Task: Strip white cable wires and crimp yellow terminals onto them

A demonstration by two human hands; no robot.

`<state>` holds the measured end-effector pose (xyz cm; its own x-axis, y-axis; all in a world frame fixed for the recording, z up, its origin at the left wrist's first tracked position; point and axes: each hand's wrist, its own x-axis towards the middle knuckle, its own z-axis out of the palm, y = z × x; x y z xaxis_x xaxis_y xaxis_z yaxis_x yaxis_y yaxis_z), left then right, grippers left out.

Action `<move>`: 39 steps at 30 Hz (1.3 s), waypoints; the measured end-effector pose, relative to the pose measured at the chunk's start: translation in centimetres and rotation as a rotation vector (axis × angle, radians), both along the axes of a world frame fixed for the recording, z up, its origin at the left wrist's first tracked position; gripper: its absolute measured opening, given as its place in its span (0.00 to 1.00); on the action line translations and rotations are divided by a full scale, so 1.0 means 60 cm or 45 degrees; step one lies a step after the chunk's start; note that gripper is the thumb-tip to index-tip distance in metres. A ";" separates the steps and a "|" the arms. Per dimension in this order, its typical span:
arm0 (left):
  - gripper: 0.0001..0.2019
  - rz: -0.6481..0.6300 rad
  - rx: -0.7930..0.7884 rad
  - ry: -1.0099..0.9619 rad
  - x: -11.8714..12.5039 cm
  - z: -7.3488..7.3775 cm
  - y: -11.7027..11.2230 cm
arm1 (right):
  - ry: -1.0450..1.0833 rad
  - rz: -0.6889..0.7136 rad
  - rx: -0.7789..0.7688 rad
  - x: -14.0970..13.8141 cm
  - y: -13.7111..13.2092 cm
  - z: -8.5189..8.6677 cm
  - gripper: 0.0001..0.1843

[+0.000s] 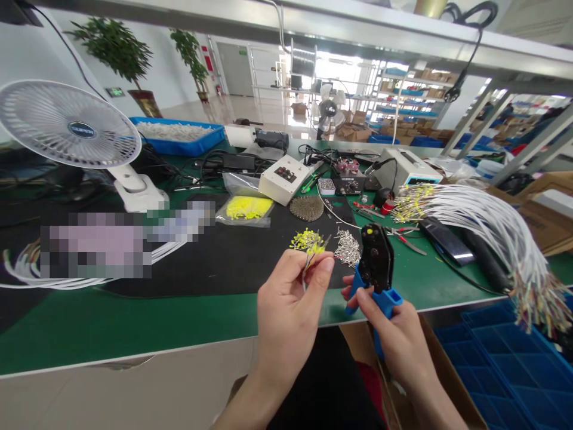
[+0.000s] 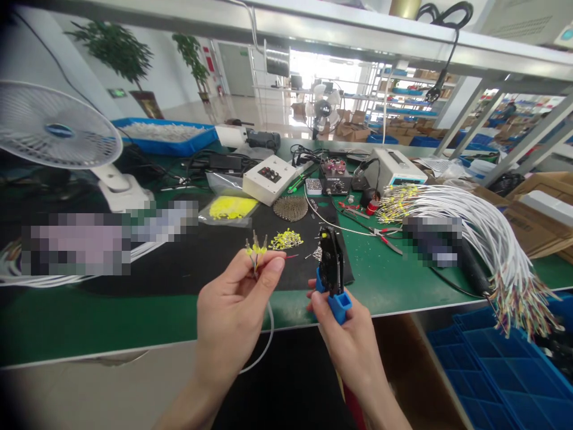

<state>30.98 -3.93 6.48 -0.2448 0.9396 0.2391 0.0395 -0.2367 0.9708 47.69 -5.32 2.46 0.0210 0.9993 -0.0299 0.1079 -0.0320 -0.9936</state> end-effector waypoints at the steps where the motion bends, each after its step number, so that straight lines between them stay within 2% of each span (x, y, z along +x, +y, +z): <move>1: 0.08 0.013 0.017 0.007 0.000 0.003 0.003 | -0.013 0.016 -0.015 -0.001 -0.002 -0.003 0.18; 8: 0.06 -0.001 0.056 0.044 0.004 0.006 0.014 | -0.065 -0.008 0.009 -0.020 -0.014 0.001 0.20; 27: 0.07 0.016 0.065 0.129 0.006 -0.001 0.012 | -0.123 0.043 0.109 -0.023 -0.021 0.001 0.14; 35: 0.07 0.028 0.073 0.140 0.006 -0.016 0.016 | -0.350 0.132 0.323 -0.011 -0.011 -0.024 0.08; 39: 0.07 0.003 0.004 0.093 0.000 -0.024 0.016 | -0.470 0.113 0.473 -0.010 -0.004 -0.040 0.09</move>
